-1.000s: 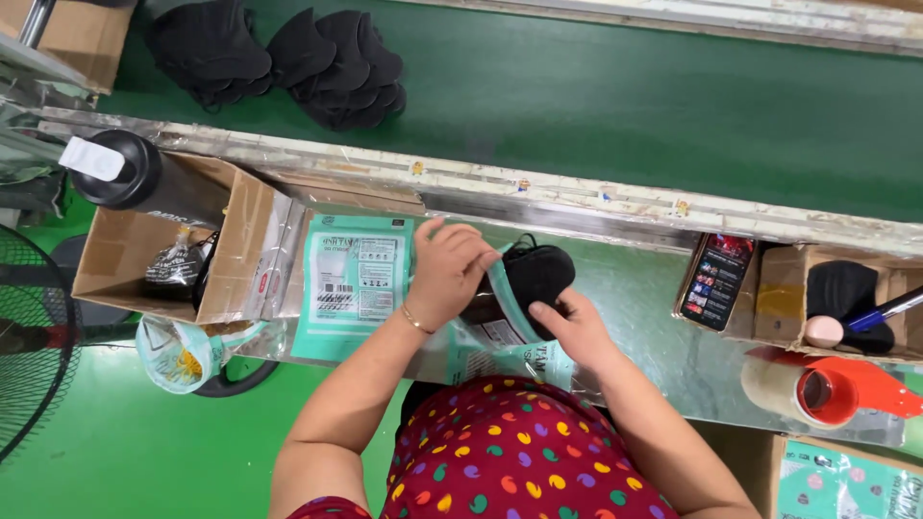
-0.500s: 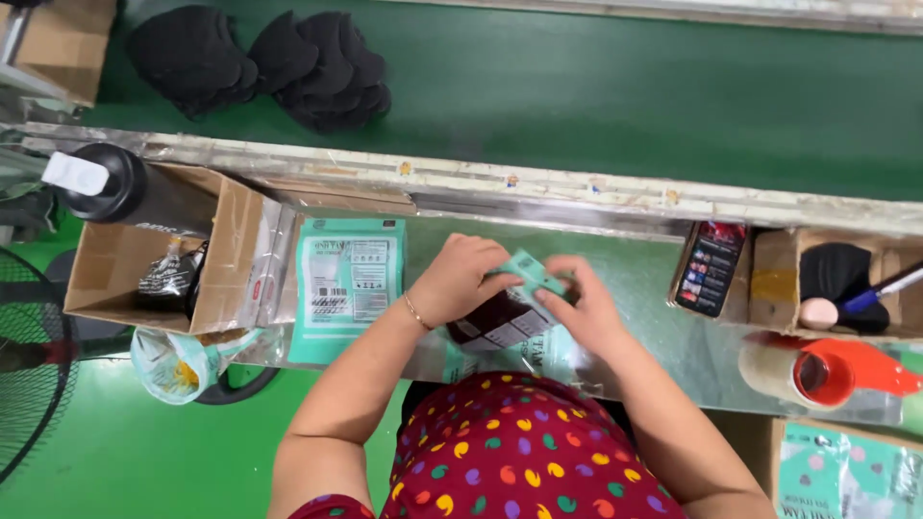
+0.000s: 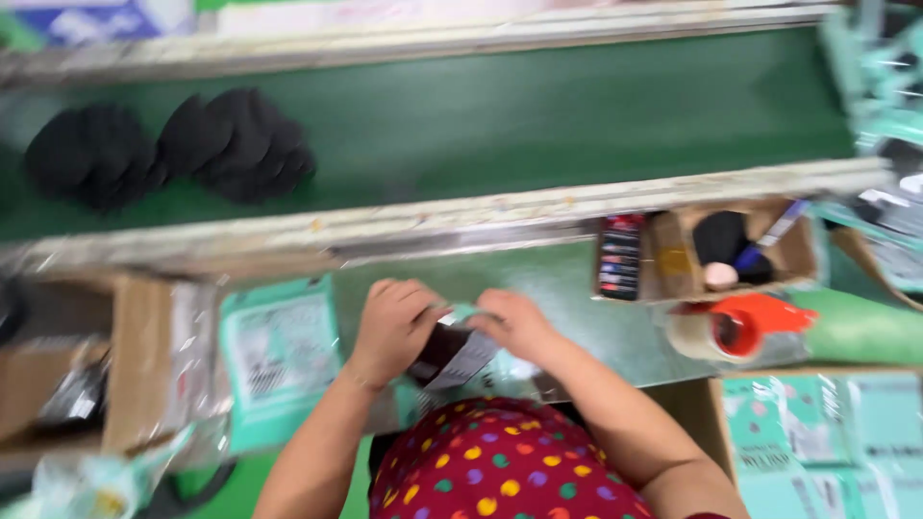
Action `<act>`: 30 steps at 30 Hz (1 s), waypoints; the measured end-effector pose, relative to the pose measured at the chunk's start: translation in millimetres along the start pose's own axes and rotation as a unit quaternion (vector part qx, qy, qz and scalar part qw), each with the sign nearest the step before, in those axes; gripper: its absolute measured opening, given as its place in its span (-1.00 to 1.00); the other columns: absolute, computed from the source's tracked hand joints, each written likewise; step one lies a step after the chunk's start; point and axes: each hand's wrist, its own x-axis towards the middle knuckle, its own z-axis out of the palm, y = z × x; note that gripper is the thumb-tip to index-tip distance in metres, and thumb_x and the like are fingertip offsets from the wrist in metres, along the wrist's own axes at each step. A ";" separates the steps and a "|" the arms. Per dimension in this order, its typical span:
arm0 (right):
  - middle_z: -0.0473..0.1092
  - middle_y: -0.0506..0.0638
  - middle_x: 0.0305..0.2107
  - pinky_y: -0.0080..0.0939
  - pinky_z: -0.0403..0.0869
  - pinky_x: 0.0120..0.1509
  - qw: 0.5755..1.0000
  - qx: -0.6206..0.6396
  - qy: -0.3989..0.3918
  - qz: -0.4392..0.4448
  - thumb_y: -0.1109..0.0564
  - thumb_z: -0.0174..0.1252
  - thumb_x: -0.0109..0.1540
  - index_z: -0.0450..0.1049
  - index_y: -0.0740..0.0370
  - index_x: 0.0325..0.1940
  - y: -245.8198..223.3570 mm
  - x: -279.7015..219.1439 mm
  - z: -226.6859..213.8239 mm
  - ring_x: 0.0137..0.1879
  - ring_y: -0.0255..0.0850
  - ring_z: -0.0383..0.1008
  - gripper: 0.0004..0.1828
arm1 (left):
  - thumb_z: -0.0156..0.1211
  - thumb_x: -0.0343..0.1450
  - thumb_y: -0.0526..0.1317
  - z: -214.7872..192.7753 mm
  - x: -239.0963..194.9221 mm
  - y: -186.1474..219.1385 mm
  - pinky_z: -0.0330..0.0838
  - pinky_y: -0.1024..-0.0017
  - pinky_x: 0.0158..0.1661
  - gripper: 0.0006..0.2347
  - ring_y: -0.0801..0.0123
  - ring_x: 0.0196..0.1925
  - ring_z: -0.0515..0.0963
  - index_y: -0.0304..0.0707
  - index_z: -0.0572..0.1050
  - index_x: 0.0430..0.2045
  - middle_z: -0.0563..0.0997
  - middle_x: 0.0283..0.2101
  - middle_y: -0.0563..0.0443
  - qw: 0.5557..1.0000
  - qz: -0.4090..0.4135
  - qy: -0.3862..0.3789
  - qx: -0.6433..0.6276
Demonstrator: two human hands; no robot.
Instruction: Packing black face masks into green plastic bags on a conveyor belt.
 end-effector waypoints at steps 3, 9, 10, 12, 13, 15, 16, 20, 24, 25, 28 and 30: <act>0.38 0.15 -0.40 0.00 0.40 -0.16 0.999 0.028 -0.012 0.023 0.07 0.27 0.24 0.43 0.29 -0.28 0.2 -6.9 -20.8 -0.22 0.13 0.42 -0.76 | 0.29 0.34 -0.29 -0.8 4.0 2.8 0.35 0.22 -0.06 -0.99 0.21 -0.22 0.62 -0.17 0.62 -0.46 0.67 -0.31 0.10 1.000 -0.015 0.009 -0.011; 0.50 0.23 -0.27 0.00 0.44 -0.02 0.849 -0.079 0.341 0.396 -0.06 0.19 0.38 0.55 0.26 -0.09 124.6 -63.9 -117.3 -0.15 0.01 0.50 -0.69 | 0.27 0.39 -0.27 -22.8 0.2 -16.6 0.45 0.27 0.08 -0.72 0.08 0.05 0.61 -0.30 0.56 -0.02 0.60 0.11 -0.15 0.992 -0.091 0.068 -0.064; 0.50 0.23 -0.27 0.00 0.44 -0.02 0.849 -0.081 0.342 0.395 -0.06 0.19 0.38 0.55 0.26 -0.09 129.4 -71.9 -142.6 -0.15 0.01 0.50 -0.69 | 0.27 0.39 -0.27 -19.7 3.2 -20.5 0.45 0.27 0.08 -0.72 0.08 0.05 0.61 -0.30 0.56 -0.02 0.60 0.11 -0.15 0.991 -0.090 0.070 -0.065; 0.42 -0.04 -0.03 -0.24 0.44 0.08 0.754 0.263 0.587 0.137 -0.07 0.01 0.45 0.33 0.17 0.31 139.8 -76.6 -181.7 -0.02 -0.22 0.47 -0.59 | 0.27 0.40 -0.25 -23.1 -1.5 -28.1 0.38 0.22 0.18 -0.66 0.01 0.18 0.54 -0.32 0.50 0.08 0.53 0.21 -0.21 0.990 -0.106 0.092 -0.028; 0.42 -0.04 -0.03 -0.24 0.44 0.08 0.762 0.274 0.571 0.135 -0.07 0.01 0.45 0.33 0.17 0.31 126.9 -71.3 -175.6 -0.02 -0.22 0.47 -0.59 | 0.27 0.40 -0.25 -22.2 2.4 -38.8 0.38 0.22 0.18 -0.66 0.01 0.18 0.54 -0.32 0.50 0.08 0.53 0.21 -0.21 0.988 -0.117 0.104 -0.016; 0.36 -0.04 -0.16 -0.25 0.42 0.02 0.823 0.298 0.479 0.056 -0.05 0.02 0.52 0.33 0.18 0.04 100.4 -58.5 -163.1 -0.12 -0.25 0.45 -0.76 | 0.32 0.40 -0.21 -26.0 4.4 -63.2 0.22 0.07 0.34 -0.53 -0.15 0.37 0.37 -0.37 0.41 0.20 0.44 0.31 -0.29 0.987 -0.075 0.119 0.078; 0.36 -0.04 -0.16 -0.25 0.42 0.02 0.832 0.311 0.457 0.051 -0.05 0.02 0.52 0.33 0.18 0.04 89.4 -49.0 -138.8 -0.12 -0.25 0.45 -0.76 | 0.32 0.40 -0.21 -25.4 18.0 -77.7 0.22 0.07 0.34 -0.53 -0.15 0.37 0.37 -0.37 0.41 0.20 0.44 0.31 -0.29 0.982 -0.091 0.135 0.093; 0.55 0.02 -0.26 -0.24 0.41 -0.12 0.929 0.211 0.180 0.243 0.07 0.11 0.37 0.55 0.26 0.09 72.7 -44.0 -28.5 -0.24 -0.24 0.43 -0.71 | 0.41 0.33 -0.05 -14.6 72.4 -128.8 0.03 -0.06 0.38 -0.31 -0.32 0.47 0.12 -0.37 0.25 0.31 0.20 0.41 -0.45 0.969 -0.085 0.166 0.159; 0.58 -0.02 -0.21 -0.26 0.52 0.07 0.933 0.281 0.011 0.223 0.13 0.15 0.31 0.55 0.24 0.10 63.2 -40.8 47.2 -0.07 -0.28 0.56 -0.70 | 0.54 0.08 0.17 -14.0 131.1 -129.3 -0.06 -0.21 0.25 0.01 -0.57 0.42 0.03 -0.45 0.08 0.29 0.10 0.39 -0.68 0.941 -0.158 0.070 0.290; 0.58 -0.02 -0.21 -0.26 0.52 0.07 0.934 0.282 0.004 0.221 0.13 0.15 0.31 0.55 0.24 0.10 60.1 -38.4 46.1 -0.07 -0.28 0.56 -0.70 | 0.54 0.08 0.17 -5.6 132.3 -152.7 -0.06 -0.21 0.25 0.01 -0.57 0.42 0.03 -0.45 0.08 0.29 0.10 0.39 -0.68 0.939 -0.163 0.072 0.293; 0.59 0.04 -0.17 -0.23 0.53 0.10 0.957 0.228 -0.026 0.177 0.15 0.20 0.29 0.58 0.24 0.07 47.3 -26.5 36.0 -0.03 -0.24 0.58 -0.72 | 0.50 0.11 0.07 10.3 137.0 -210.5 0.19 -0.07 0.19 -0.14 -0.35 0.26 0.30 -0.34 0.23 0.26 0.33 0.30 -0.48 0.930 -0.199 0.056 0.304; 0.56 0.11 -0.01 -0.22 0.52 0.16 0.992 0.022 0.118 0.047 0.15 0.28 0.24 0.55 0.20 0.10 34.0 -19.4 13.8 0.03 -0.18 0.57 -0.67 | 0.30 0.43 -0.22 17.6 135.8 -228.0 0.47 0.19 0.06 -0.70 0.09 0.07 0.62 -0.01 0.52 0.06 0.66 -0.02 -0.02 0.928 -0.161 -0.030 0.336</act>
